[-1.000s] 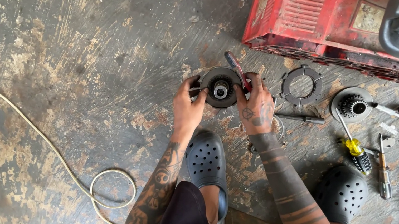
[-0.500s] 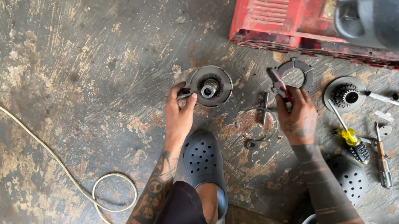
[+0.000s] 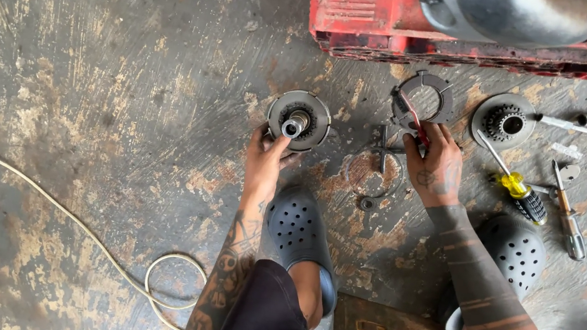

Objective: The person sits on a low stool and cleans disassembled motorcycle clutch components with a wire brush. They hold each clutch plate or hub in one hand and scrub its teeth and surfaces, setting cleaned parts on the floor beside them and picking up the next piece.

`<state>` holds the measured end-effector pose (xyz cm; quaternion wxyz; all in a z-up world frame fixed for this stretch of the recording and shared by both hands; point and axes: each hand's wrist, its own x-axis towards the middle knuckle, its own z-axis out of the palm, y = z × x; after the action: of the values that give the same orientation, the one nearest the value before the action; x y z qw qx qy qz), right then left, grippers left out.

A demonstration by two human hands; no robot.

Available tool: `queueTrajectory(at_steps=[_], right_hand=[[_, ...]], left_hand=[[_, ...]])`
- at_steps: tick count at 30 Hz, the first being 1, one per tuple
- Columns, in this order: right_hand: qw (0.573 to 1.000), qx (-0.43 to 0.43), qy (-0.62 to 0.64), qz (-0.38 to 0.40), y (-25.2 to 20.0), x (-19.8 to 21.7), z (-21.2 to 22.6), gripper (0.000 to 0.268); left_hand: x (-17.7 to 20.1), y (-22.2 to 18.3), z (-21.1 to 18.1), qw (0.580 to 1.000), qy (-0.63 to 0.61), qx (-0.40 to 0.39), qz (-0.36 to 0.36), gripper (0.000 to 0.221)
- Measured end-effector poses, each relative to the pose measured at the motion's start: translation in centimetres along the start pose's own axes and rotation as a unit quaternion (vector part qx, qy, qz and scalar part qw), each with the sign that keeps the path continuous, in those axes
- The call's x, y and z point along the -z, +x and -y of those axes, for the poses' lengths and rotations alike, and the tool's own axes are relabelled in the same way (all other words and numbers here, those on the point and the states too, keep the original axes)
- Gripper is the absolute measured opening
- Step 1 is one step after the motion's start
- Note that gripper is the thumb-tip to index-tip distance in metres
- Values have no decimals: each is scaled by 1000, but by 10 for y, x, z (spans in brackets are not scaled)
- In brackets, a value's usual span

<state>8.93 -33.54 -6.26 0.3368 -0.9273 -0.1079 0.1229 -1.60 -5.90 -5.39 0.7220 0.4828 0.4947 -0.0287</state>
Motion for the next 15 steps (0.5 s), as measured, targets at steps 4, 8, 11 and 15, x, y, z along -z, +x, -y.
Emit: queueTrajectory(at_steps=[4, 8, 11, 15], right_hand=[[1000, 1, 2, 4, -3, 1, -3, 22], [1000, -12, 7, 9, -4, -1, -19, 22], [999, -30, 18, 4, -7, 1, -28, 21], [998, -54, 37, -24, -8, 10, -36, 18]], left_hand=[[-6, 7, 2, 1000, 16, 22, -10, 58], [-4, 12, 3, 1000, -10, 23, -3, 57], [-8, 5, -6, 1000, -12, 26, -4, 53], [-13, 3, -12, 999, -21, 26, -5, 48]])
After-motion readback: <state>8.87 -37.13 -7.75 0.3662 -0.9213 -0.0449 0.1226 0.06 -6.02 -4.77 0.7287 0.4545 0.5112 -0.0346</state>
